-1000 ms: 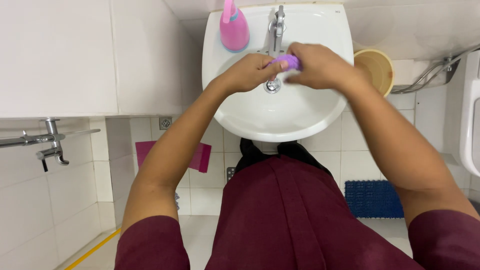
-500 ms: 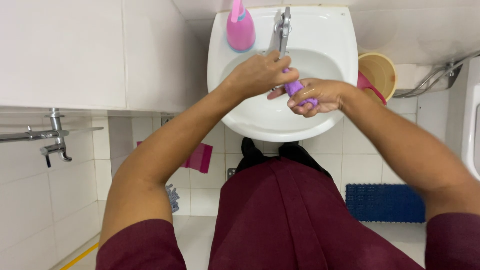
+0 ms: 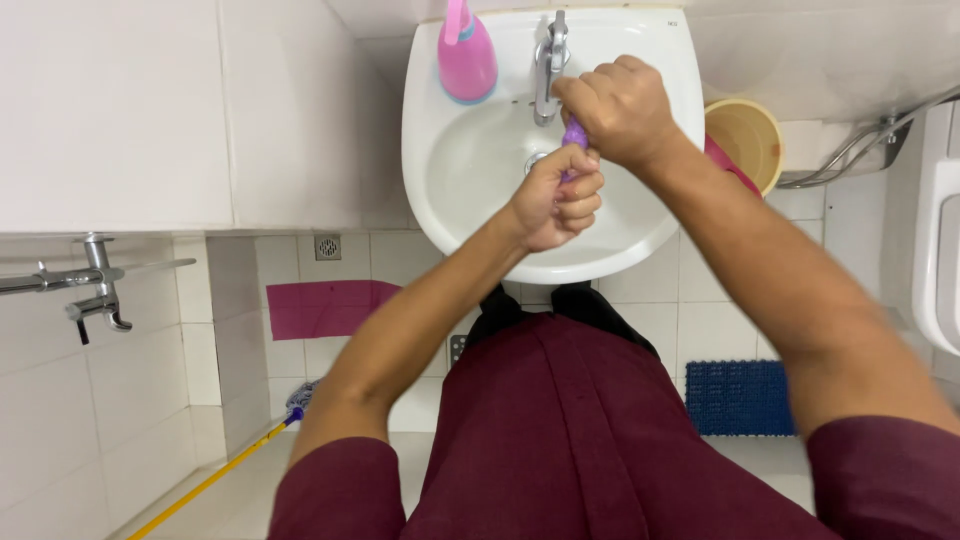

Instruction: Cleaning bathroom surfaces including the sink, faucets, and toilet tank using a spray bottle and a microfiber cloth.

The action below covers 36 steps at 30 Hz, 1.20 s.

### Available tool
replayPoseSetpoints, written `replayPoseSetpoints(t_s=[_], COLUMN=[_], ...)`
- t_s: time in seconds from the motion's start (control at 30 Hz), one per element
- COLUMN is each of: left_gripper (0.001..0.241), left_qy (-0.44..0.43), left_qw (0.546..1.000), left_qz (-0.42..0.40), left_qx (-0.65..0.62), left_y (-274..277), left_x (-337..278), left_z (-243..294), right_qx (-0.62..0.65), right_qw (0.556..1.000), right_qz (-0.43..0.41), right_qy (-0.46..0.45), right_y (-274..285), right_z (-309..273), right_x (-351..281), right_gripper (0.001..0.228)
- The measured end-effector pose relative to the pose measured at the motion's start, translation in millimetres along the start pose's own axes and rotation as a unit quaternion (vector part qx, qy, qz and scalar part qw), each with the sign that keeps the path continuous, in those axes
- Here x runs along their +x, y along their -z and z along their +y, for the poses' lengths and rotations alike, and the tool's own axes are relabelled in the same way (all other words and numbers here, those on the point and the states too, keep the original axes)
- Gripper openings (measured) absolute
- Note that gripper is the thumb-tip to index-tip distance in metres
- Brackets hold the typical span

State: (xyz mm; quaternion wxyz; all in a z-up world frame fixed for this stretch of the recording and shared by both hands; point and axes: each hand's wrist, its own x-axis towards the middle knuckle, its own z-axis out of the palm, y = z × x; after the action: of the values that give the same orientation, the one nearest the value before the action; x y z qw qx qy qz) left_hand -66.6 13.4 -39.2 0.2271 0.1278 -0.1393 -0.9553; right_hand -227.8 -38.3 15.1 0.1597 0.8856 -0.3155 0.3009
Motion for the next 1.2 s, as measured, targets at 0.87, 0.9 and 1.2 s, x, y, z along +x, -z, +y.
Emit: replayPoseSetpoints(t_s=[0.87, 0.9, 1.2], left_gripper=[0.053, 0.050, 0.040], left_qy=[-0.125, -0.137, -0.217], left_qw=[0.926, 0.903, 0.839], left_qz=[0.205, 0.229, 0.286], left_qx=[0.290, 0.337, 0.408], left_y=[28.3, 25.2, 30.9], left_x=[11.7, 13.3, 32.2], left_z=[-4.4, -6.7, -28.2], right_qx=[0.605, 0.612, 0.575], right_qw=[0.528, 0.497, 0.539], right_qz=[-0.155, -0.140, -0.016], right_qy=[-0.575, -0.599, -0.616], right_y=[30.7, 28.8, 12.3], right_z=[-34.7, -36.0, -61.7], right_x=[-93.2, -98.9, -106.2], right_gripper=[0.048, 0.048, 0.033])
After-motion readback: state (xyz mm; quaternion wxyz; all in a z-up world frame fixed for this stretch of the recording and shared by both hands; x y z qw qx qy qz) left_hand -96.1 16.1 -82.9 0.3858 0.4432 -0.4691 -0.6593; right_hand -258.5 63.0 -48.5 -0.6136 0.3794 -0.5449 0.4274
